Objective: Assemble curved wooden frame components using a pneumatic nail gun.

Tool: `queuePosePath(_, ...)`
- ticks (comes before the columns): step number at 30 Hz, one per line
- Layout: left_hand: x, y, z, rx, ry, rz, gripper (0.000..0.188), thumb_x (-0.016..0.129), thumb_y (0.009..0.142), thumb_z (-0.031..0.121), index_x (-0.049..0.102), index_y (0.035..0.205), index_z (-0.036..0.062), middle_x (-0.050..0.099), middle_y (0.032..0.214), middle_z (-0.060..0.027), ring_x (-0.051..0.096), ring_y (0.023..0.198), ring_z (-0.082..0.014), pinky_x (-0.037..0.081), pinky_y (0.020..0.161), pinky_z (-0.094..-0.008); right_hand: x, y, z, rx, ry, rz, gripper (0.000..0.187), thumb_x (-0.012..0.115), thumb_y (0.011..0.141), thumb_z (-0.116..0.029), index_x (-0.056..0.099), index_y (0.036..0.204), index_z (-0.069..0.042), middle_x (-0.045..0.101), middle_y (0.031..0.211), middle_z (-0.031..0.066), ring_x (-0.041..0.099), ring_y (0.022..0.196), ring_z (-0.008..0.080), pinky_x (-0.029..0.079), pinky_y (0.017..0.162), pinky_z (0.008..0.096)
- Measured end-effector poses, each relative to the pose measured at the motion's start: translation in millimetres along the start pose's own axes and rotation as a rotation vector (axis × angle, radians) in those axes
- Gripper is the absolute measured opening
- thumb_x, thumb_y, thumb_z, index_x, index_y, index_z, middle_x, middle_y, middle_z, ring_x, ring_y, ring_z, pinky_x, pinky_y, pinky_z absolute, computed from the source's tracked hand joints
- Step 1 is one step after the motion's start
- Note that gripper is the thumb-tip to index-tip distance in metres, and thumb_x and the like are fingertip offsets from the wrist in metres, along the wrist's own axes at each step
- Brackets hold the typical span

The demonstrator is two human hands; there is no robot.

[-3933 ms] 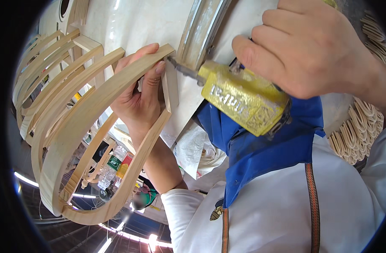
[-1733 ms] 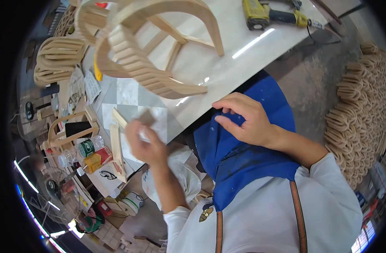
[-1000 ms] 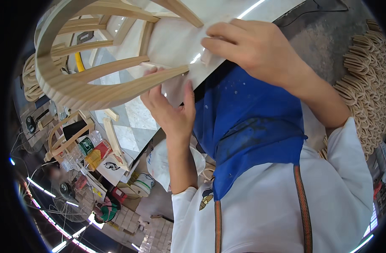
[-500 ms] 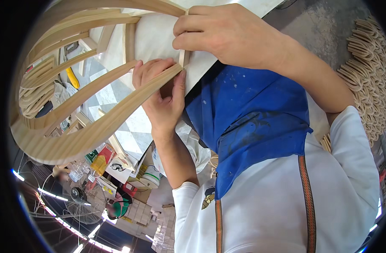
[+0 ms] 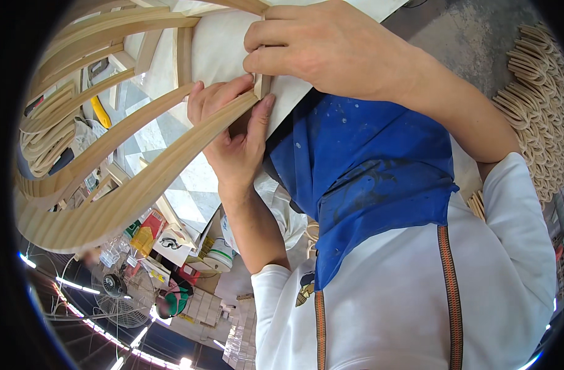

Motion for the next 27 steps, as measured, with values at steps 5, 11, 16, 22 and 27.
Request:
queuePosePath(5,1,3,1,0.006,-0.010,-0.008,0.034,0.086,0.080,0.009,0.073,0.110,0.0049,0.074,0.102,-0.0071,0.066,0.100,-0.0261,0.034,0.116,-0.0525,4,0,3,-0.012,0.016,0.011,0.012,0.064,0.086,-0.014,0.063,0.095,-0.006,0.060,0.094,0.0078,0.064,0.093,0.0261,0.057,0.075,0.0354)
queuePosePath(11,0,3,1,-0.020,0.001,-0.039,0.035,0.085,0.080,0.008,0.073,0.113,0.0055,0.074,0.100,-0.0073,0.065,0.100,-0.0254,0.034,0.116,-0.0517,-3,4,-1,0.038,0.044,0.016,0.012,0.066,0.086,-0.016,0.065,0.094,-0.006,0.063,0.096,0.0079,0.064,0.092,0.0265,0.056,0.075,0.0362)
queuePosePath(16,1,5,2,0.036,-0.016,-0.007,0.034,0.084,0.080,0.009,0.073,0.113,0.0103,0.072,0.101,-0.0012,0.066,0.093,-0.0201,0.035,0.114,-0.0482,1,2,4,0.056,0.085,0.040,0.013,0.071,0.085,-0.018,0.067,0.090,-0.007,0.064,0.094,0.0072,0.063,0.091,0.0264,0.056,0.075,0.0367)
queuePosePath(22,4,3,-1,0.050,0.008,-0.005,0.034,0.084,0.080,0.008,0.072,0.112,0.0103,0.072,0.104,0.0001,0.065,0.093,-0.0200,0.035,0.114,-0.0484,7,0,7,0.047,0.143,0.084,0.014,0.072,0.083,-0.019,0.067,0.088,-0.007,0.065,0.092,0.0066,0.064,0.089,0.0264,0.055,0.075,0.0364)
queuePosePath(27,1,2,-2,0.050,0.016,-0.011,0.033,0.083,0.081,0.008,0.072,0.112,0.0100,0.073,0.105,0.0008,0.065,0.093,-0.0199,0.035,0.114,-0.0490,2,3,1,0.059,0.138,0.081,0.015,0.072,0.083,-0.020,0.067,0.088,-0.007,0.065,0.091,0.0063,0.064,0.088,0.0261,0.055,0.074,0.0361)
Point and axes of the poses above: each hand's wrist, its own y-axis towards the middle knuckle, its own x-axis out of the palm, z = x × y, the point moved 4 cm from there along y, towards the middle knuckle
